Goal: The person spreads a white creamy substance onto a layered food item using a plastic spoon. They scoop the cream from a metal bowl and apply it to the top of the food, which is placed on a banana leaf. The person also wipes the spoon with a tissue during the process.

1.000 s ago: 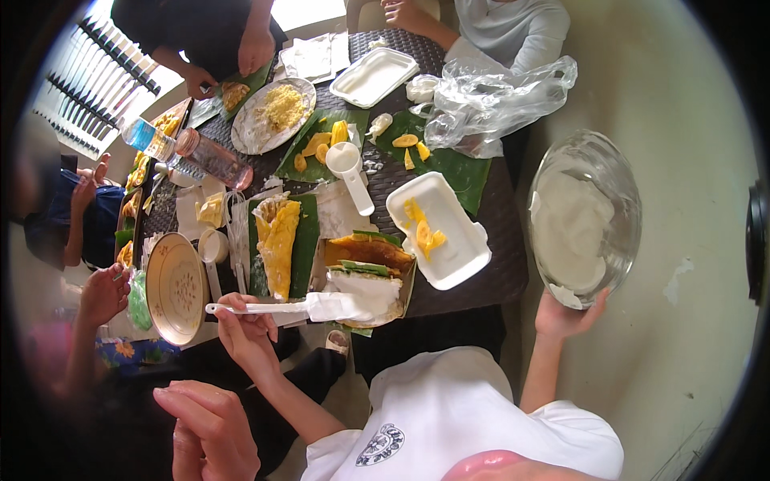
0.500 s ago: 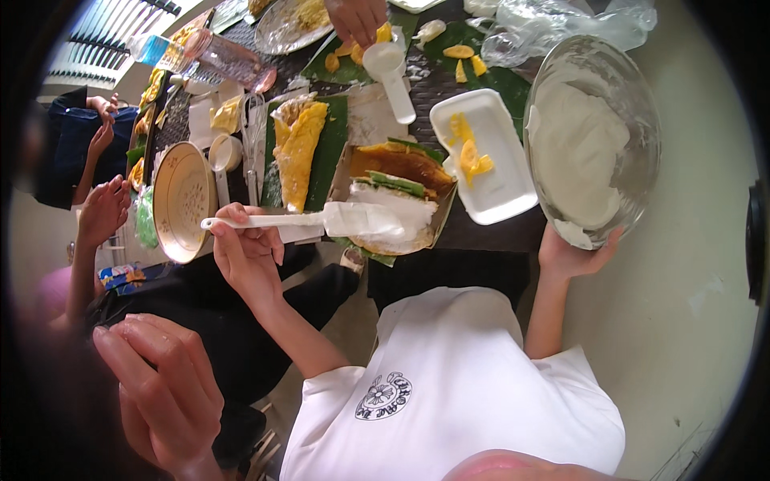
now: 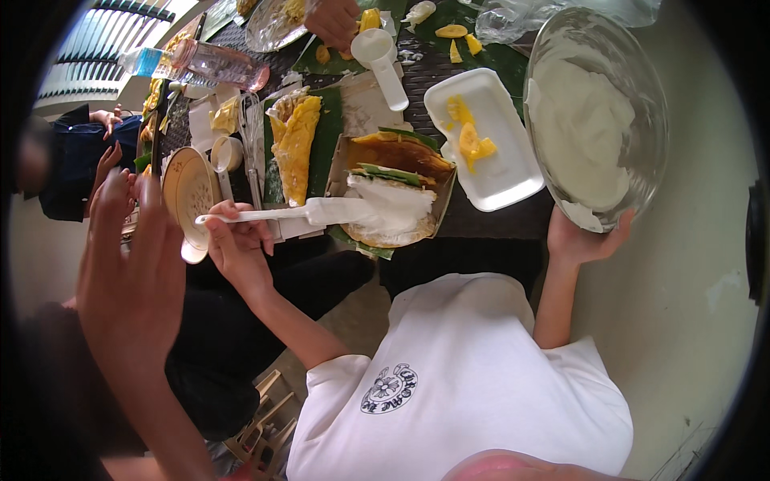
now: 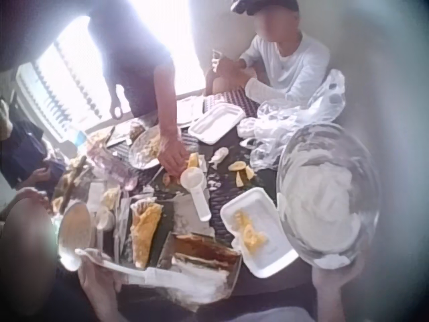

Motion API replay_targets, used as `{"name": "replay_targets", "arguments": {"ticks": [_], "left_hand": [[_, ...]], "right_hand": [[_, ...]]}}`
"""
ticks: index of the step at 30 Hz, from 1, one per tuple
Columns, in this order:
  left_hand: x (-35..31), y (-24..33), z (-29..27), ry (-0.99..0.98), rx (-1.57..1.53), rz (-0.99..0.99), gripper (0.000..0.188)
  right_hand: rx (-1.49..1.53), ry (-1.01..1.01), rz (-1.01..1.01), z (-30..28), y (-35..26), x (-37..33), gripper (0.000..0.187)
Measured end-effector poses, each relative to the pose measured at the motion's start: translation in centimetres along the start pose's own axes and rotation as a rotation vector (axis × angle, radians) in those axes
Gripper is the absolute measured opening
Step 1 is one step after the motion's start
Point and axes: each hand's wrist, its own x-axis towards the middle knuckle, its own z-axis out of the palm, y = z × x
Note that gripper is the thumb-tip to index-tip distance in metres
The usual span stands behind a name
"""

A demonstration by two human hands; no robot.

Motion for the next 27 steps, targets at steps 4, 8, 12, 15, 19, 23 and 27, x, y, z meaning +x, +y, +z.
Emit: {"name": "replay_targets", "arguments": {"ticks": [4, 8, 12, 15, 19, 23, 27], "left_hand": [[0.1, 0.6, 0.1, 0.080, -0.033, 0.029, 0.042], [-0.9, 0.7, 1.6, 0.046, -0.074, -0.023, 0.042], [-2.2, 0.4, 3.7, -0.015, -0.140, -0.064, 0.041], [-2.8, 0.2, 5.1, -0.033, -0.105, -0.080, 0.041], [-3.3, -0.1, 5.4, -0.046, -0.083, -0.079, 0.042], [-3.4, -0.3, 5.3, -0.079, -0.031, -0.073, 0.043], [-3.2, -0.5, 5.0, -0.082, -0.017, -0.051, 0.046]], "right_hand": [[-0.022, 0.025, 0.010, 0.2, -0.1, -0.2, 0.061], [-0.076, 0.032, -0.005, 0.0, -0.1, -0.2, 0.062], [-0.100, 0.044, -0.006, 0.0, -0.2, -0.3, 0.063], [-0.064, 0.004, 0.022, 0.1, -0.4, -0.3, 0.062], [-0.041, -0.057, 0.025, -0.8, -0.3, 0.1, 0.062], [-0.045, -0.014, 0.022, -0.9, -0.3, 0.2, 0.061], [-0.033, 0.016, 0.014, -1.0, -0.3, 0.3, 0.061]]}}
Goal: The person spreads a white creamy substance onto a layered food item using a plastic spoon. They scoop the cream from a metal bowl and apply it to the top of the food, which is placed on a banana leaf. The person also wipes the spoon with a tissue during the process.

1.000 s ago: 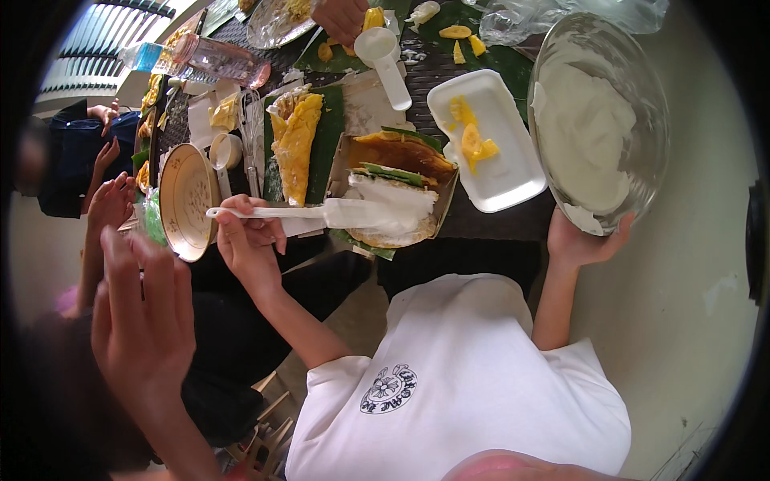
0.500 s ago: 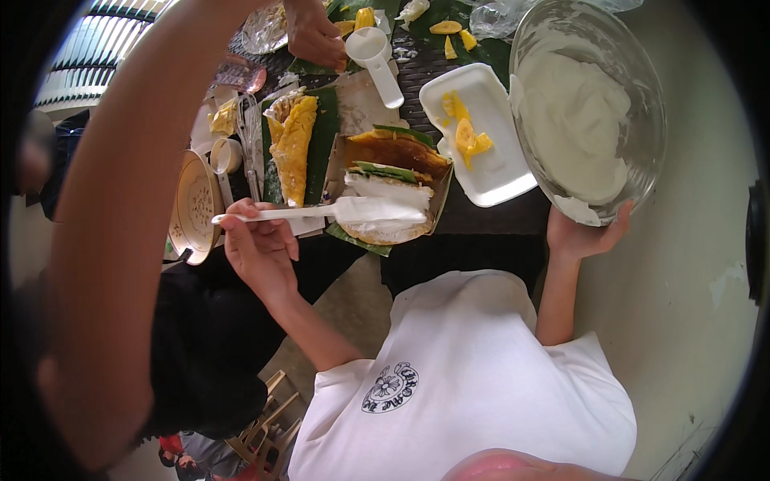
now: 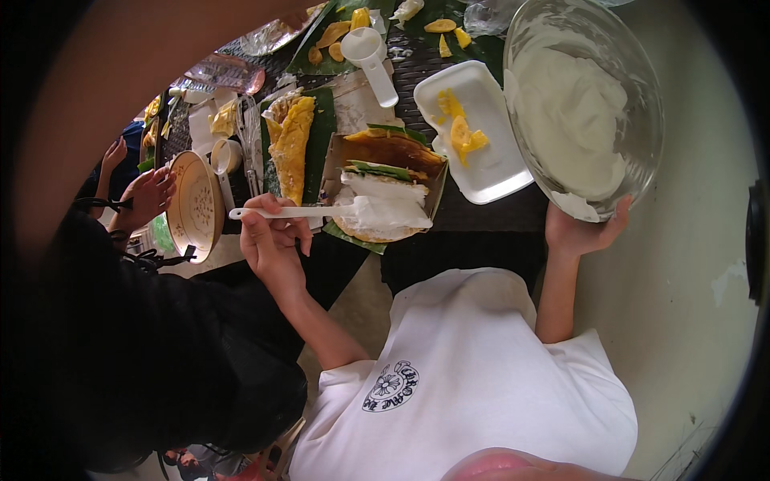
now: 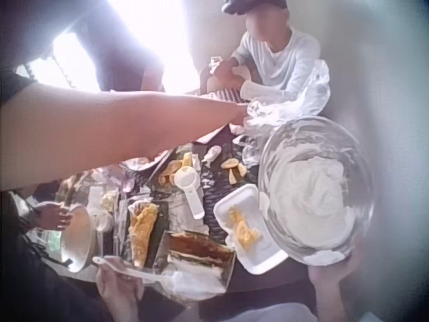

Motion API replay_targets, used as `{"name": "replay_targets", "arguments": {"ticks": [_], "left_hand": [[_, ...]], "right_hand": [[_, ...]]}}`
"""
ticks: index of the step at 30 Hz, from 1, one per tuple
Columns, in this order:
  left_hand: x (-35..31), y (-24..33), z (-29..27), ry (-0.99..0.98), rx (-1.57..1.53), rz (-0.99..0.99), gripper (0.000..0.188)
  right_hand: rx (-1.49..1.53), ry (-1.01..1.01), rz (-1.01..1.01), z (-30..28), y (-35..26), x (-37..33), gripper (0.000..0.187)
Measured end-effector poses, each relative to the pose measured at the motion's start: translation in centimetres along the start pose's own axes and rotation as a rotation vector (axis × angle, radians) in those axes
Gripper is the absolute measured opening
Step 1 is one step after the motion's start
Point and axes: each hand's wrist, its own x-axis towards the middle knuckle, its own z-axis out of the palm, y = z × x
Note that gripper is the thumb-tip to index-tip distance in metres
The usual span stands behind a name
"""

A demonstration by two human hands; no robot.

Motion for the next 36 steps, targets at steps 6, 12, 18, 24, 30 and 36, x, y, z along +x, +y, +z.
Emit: {"name": "replay_targets", "arguments": {"ticks": [6, 12, 18, 24, 30, 36], "left_hand": [[0.6, 0.2, -1.0, 0.014, -0.048, -0.027, 0.050], [1.2, 1.2, -2.0, 0.085, -0.047, -0.045, 0.043], [2.4, 1.9, -3.6, 0.160, 0.025, 0.044, 0.047], [2.9, 2.3, -4.1, 0.188, 0.127, 0.139, 0.049], [2.4, 3.4, -3.0, 0.230, 0.104, 0.253, 0.050], [1.6, 3.5, -2.0, 0.208, 0.074, 0.194, 0.048]], "right_hand": [[0.027, -0.005, 0.022, -0.2, 0.0, 0.1, 0.061], [0.067, -0.108, 0.050, 0.6, -0.2, -0.2, 0.061], [0.054, -0.085, 0.057, -0.1, -0.2, 0.0, 0.062], [0.052, -0.061, 0.049, -0.2, -0.2, 0.0, 0.062], [0.013, 0.004, 0.000, -0.5, 0.2, 0.1, 0.063], [0.036, -0.066, 0.045, -0.1, -0.1, 0.0, 0.063]]}}
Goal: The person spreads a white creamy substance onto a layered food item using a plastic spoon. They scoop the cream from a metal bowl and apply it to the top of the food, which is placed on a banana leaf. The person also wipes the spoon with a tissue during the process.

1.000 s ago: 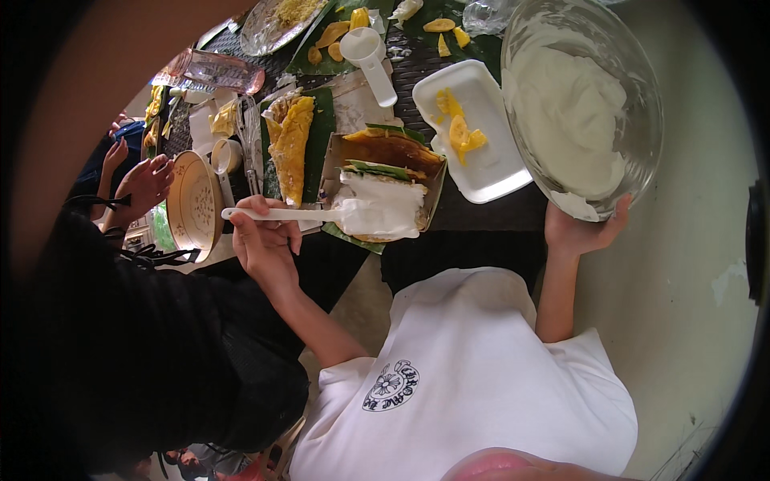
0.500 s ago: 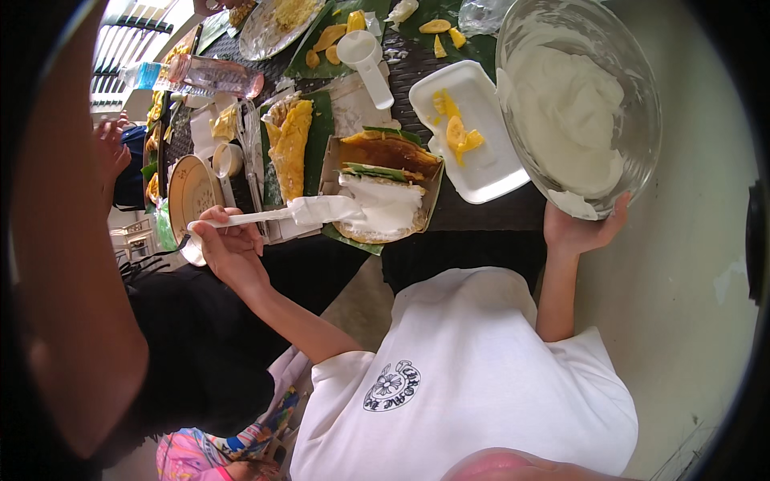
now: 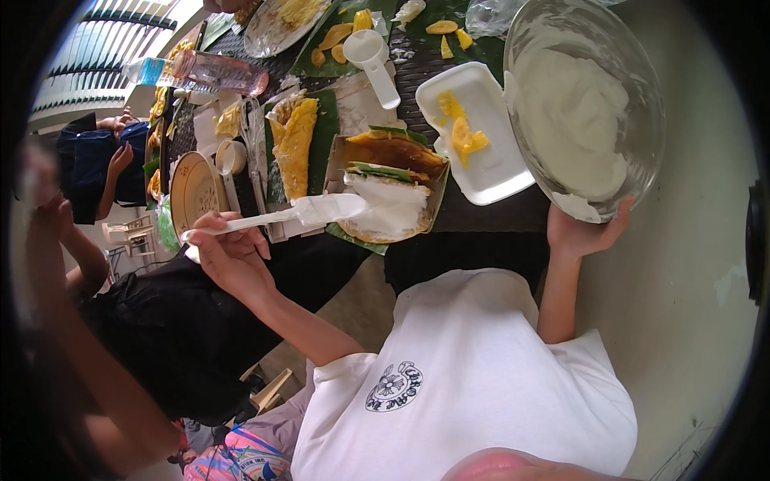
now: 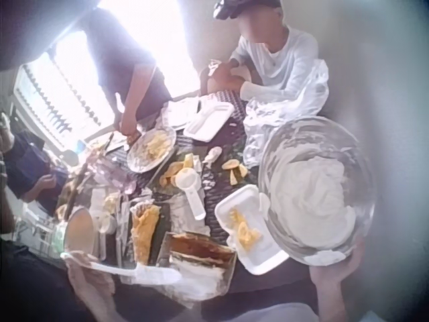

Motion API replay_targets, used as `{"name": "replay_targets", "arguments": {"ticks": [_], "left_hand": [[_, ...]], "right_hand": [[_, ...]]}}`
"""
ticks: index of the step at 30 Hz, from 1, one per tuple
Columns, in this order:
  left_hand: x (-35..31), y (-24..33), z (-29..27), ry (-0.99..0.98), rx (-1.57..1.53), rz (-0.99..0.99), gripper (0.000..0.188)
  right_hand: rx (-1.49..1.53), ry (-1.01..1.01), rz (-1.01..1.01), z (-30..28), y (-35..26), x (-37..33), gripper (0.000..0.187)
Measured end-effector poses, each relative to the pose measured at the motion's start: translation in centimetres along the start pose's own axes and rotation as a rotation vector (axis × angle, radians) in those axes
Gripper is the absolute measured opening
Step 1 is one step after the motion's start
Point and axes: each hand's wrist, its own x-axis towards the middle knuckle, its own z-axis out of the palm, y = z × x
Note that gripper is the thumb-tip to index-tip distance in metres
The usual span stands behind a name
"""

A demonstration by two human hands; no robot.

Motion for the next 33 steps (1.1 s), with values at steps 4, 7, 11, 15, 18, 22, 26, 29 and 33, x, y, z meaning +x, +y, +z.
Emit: {"name": "replay_targets", "arguments": {"ticks": [4, 7, 11, 15, 18, 22, 26, 29, 33], "left_hand": [[0.2, -1.5, -0.5, -0.087, -0.025, -0.062, 0.048], [0.3, -2.2, -0.2, -0.086, 0.027, -0.066, 0.047], [0.7, -2.5, -0.5, -0.062, 0.102, -0.033, 0.047], [1.0, -1.5, -0.6, -0.064, 0.150, 0.005, 0.048], [1.2, -0.7, -0.8, -0.053, 0.168, 0.032, 0.049], [1.5, 0.2, -1.5, -0.047, 0.164, 0.076, 0.049], [1.2, 0.7, -1.1, -0.017, 0.094, 0.081, 0.049], [0.7, 0.4, -0.3, -0.029, 0.073, 0.049, 0.049], [-0.1, -0.4, 0.5, -0.081, 0.062, -0.005, 0.049]], "right_hand": [[0.008, -0.006, 0.003, -0.2, 0.0, 0.1, 0.063], [0.000, 0.030, -0.004, 0.2, 0.0, 0.0, 0.063], [-0.010, 0.044, -0.012, 0.0, 0.0, 0.0, 0.063], [-0.004, 0.031, -0.010, -0.2, 0.0, 0.1, 0.062], [-0.009, 0.018, -0.014, -0.1, 0.0, 0.2, 0.062], [-0.008, 0.024, -0.007, 0.1, 0.0, 0.1, 0.062], [-0.007, 0.043, 0.003, 0.0, 0.0, 0.0, 0.061], [-0.018, 0.029, -0.002, -0.4, 0.0, 0.2, 0.061], [-0.022, 0.036, 0.000, -0.2, -0.1, 0.1, 0.061]]}}
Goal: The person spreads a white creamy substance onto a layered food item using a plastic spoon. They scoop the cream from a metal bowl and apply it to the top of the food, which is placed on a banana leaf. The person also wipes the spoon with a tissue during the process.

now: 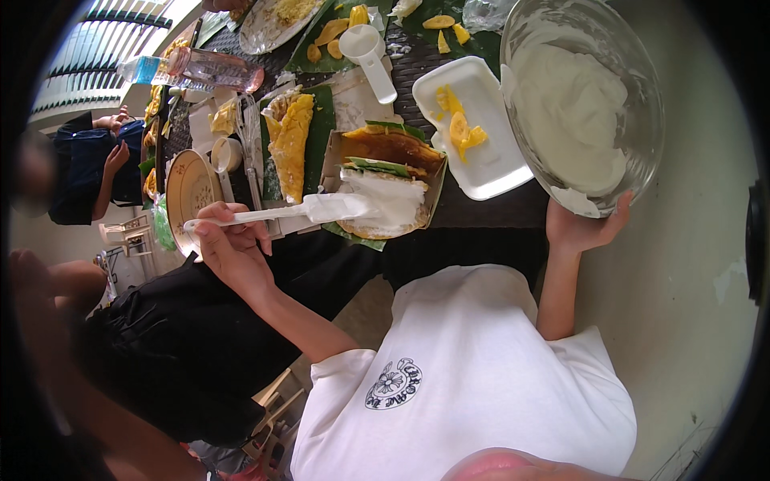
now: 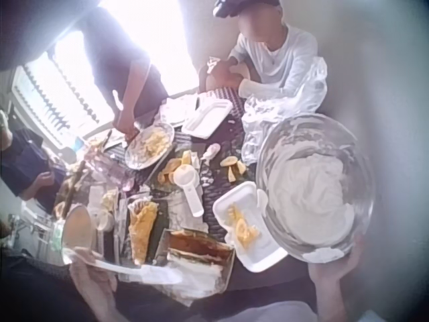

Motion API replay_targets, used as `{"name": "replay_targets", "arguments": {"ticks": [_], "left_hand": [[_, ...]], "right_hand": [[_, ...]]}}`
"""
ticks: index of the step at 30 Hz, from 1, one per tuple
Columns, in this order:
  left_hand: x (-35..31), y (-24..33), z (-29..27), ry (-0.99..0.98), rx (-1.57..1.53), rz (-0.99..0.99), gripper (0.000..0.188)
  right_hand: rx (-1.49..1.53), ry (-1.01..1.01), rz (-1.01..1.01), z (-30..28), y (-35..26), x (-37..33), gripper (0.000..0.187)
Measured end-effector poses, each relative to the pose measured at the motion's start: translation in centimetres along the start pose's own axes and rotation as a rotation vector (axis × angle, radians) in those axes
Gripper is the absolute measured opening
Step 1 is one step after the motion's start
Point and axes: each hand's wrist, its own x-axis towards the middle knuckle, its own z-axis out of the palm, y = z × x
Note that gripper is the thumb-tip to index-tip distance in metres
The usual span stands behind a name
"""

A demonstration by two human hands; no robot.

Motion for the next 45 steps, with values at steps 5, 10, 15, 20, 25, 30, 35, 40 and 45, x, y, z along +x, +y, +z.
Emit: {"name": "replay_targets", "arguments": {"ticks": [5, 10, 15, 20, 25, 30, 35, 40, 45], "left_hand": [[0.8, 0.1, -2.1, 0.054, 0.028, 0.020, 0.049], [1.2, 0.4, -2.4, 0.082, 0.010, 0.066, 0.048], [0.7, -0.1, -0.5, 0.055, 0.067, 0.012, 0.046], [0.4, -0.3, 0.3, 0.070, 0.110, 0.005, 0.046], [0.4, -0.2, 0.0, 0.050, 0.178, 0.005, 0.047], [0.5, -0.2, -2.2, 0.060, 0.036, 0.021, 0.044], [0.7, 0.1, -3.0, 0.113, -0.161, 0.023, 0.041], [-0.5, -0.7, -2.5, 0.081, -0.270, -0.042, 0.044], [-1.4, -1.3, -1.4, 0.092, -0.364, -0.090, 0.044]], "right_hand": [[0.003, 0.027, -0.026, 0.2, 0.2, 0.0, 0.061], [0.013, -0.030, 0.003, 0.3, 0.0, -0.1, 0.062], [0.014, -0.011, 0.002, 0.5, 0.0, -0.2, 0.062], [0.006, 0.017, 0.002, 0.3, -0.1, -0.2, 0.062], [0.032, -0.006, 0.001, -0.3, -0.2, 0.2, 0.061], [-0.043, 0.075, -0.099, -0.3, 0.2, 0.0, 0.062], [-0.013, 0.090, -0.108, 1.2, 0.7, -0.7, 0.062], [0.022, 0.026, -0.060, 0.4, 0.4, 0.1, 0.062], [0.024, -0.028, -0.036, 1.3, 0.3, -0.1, 0.067]]}}
